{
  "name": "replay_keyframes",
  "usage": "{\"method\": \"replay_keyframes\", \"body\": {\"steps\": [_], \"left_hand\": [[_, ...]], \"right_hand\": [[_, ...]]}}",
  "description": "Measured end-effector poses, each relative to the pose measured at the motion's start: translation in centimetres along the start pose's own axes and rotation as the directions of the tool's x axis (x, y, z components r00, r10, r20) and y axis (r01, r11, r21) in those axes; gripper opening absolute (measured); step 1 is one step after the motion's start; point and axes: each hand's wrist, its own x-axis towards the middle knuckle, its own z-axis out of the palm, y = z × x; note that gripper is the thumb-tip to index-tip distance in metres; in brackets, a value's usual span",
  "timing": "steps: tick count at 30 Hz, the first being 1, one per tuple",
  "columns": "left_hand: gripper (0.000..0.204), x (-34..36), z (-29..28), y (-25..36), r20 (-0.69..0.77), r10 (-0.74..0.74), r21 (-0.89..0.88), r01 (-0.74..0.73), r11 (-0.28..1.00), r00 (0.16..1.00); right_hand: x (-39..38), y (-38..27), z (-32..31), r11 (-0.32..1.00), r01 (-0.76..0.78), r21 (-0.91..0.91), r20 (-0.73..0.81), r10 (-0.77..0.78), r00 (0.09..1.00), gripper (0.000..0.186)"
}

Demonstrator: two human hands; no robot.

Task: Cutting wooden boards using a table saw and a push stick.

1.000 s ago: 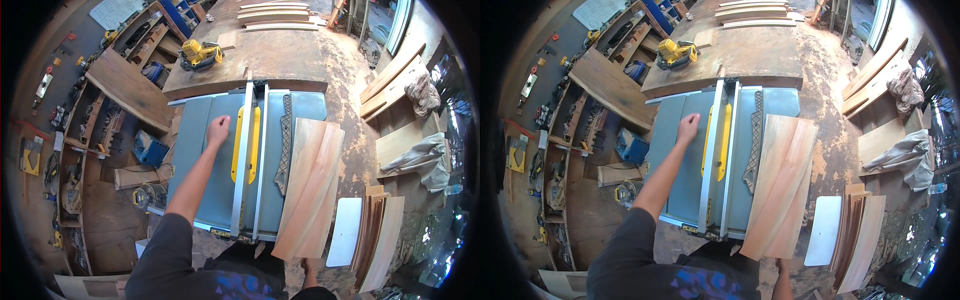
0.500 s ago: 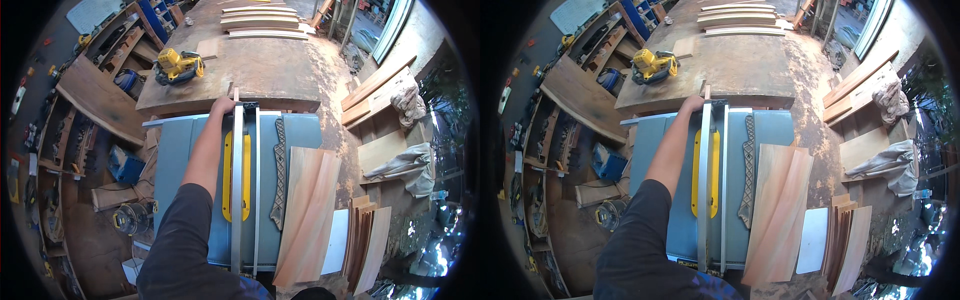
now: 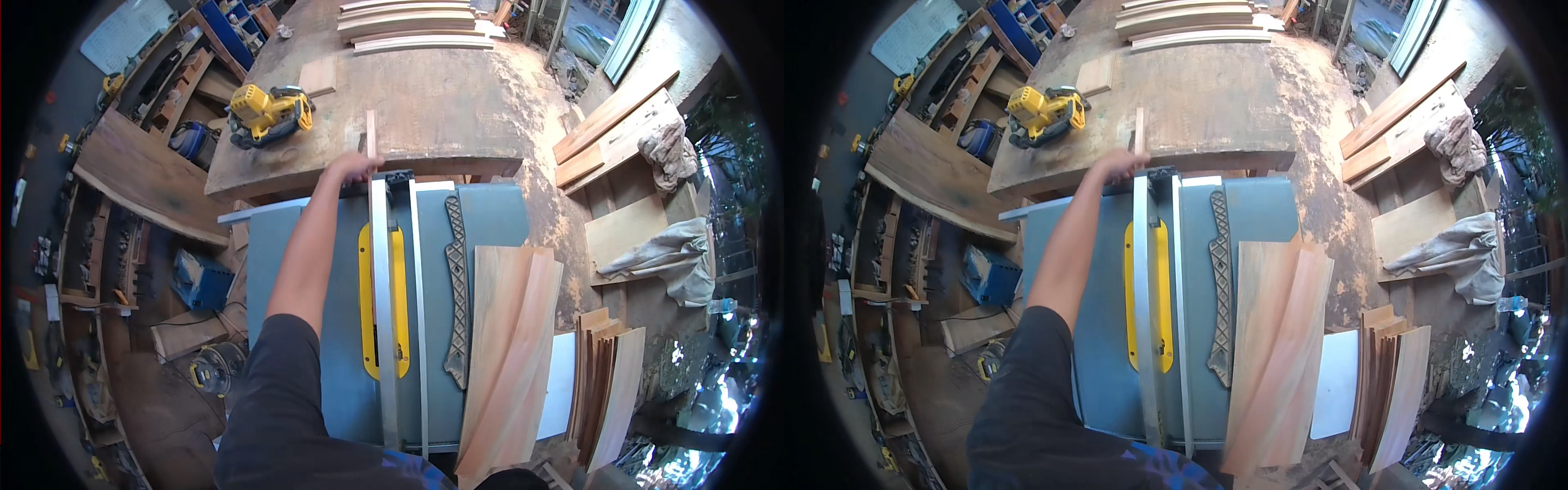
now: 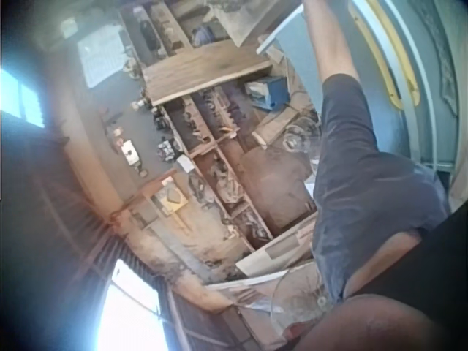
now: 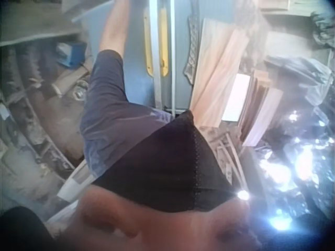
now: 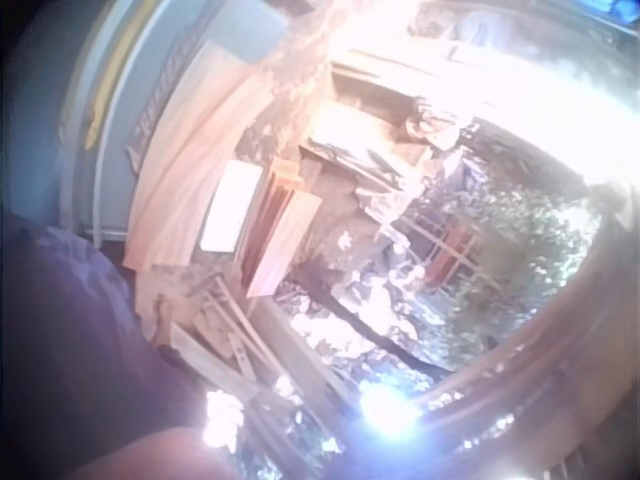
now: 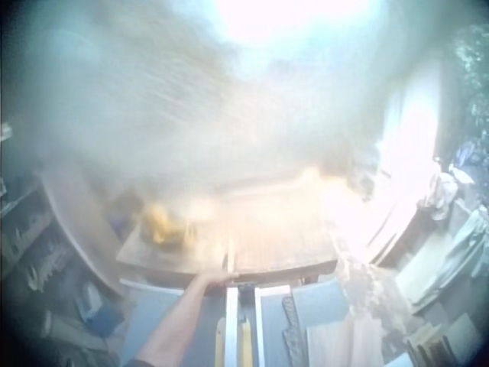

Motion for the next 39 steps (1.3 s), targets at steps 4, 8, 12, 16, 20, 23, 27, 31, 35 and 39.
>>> {"method": "replay_keyframes", "body": {"steps": [4,8,12,16,20,23,27,31,35,39], "left_hand": [[0.054,0.2,-1.5,-1.7,-0.059,0.140,-0.114,-0.146,0.983,0.988],[0.067,-1.0,-8.3,6.6,-0.787,0.072,-0.019,-0.141,0.990,0.612],[0.052,-9.3,-13.1,17.4,-0.940,0.312,0.169,-0.605,0.778,0.139],[0.024,-15.1,-10.5,20.0,-0.721,0.688,0.632,-0.488,0.602,-0.085],[0.034,-18.0,-1.4,20.5,-0.165,0.977,0.851,-0.521,0.073,-0.133],[0.038,-18.9,2.2,18.9,0.027,0.983,0.819,-0.560,-0.125,-0.180],[0.041,-17.5,2.7,18.4,0.163,0.965,0.843,-0.478,-0.244,-0.206],[0.037,-13.1,-6.3,22.9,-0.108,0.889,0.994,0.019,0.111,0.444],[0.070,-12.8,-8.6,23.3,-0.617,0.735,0.686,-0.264,0.677,0.280],[0.068,-18.7,-1.5,18.6,-0.349,0.821,0.610,-0.556,0.565,0.452]], "right_hand": [[0.8,-1.4,2.0,1.000,0.005,0.017,0.047,-0.005,0.999,0.031],[-0.5,-0.4,2.2,0.999,-0.041,0.032,0.030,0.040,0.999,0.032],[-3.0,1.5,2.0,0.993,-0.101,0.069,-0.005,0.101,0.995,0.032],[-2.6,0.6,3.0,0.991,-0.087,0.104,0.002,0.087,0.996,0.033],[-2.0,-1.0,2.6,0.990,-0.069,0.126,0.004,0.069,0.998,0.033],[-2.2,-1.0,1.9,0.987,-0.074,0.146,-0.007,0.075,0.997,0.033],[-2.7,-0.5,0.9,0.980,-0.097,0.176,-0.023,0.102,0.994,0.034],[-4.5,0.6,1.4,0.973,-0.128,0.193,-0.012,0.133,0.991,0.034],[-5.9,3.7,1.2,0.967,-0.162,0.195,0.010,0.163,0.987,0.035],[-8.4,8.0,2.4,0.959,-0.215,0.183,0.068,0.205,0.976,0.035]]}}
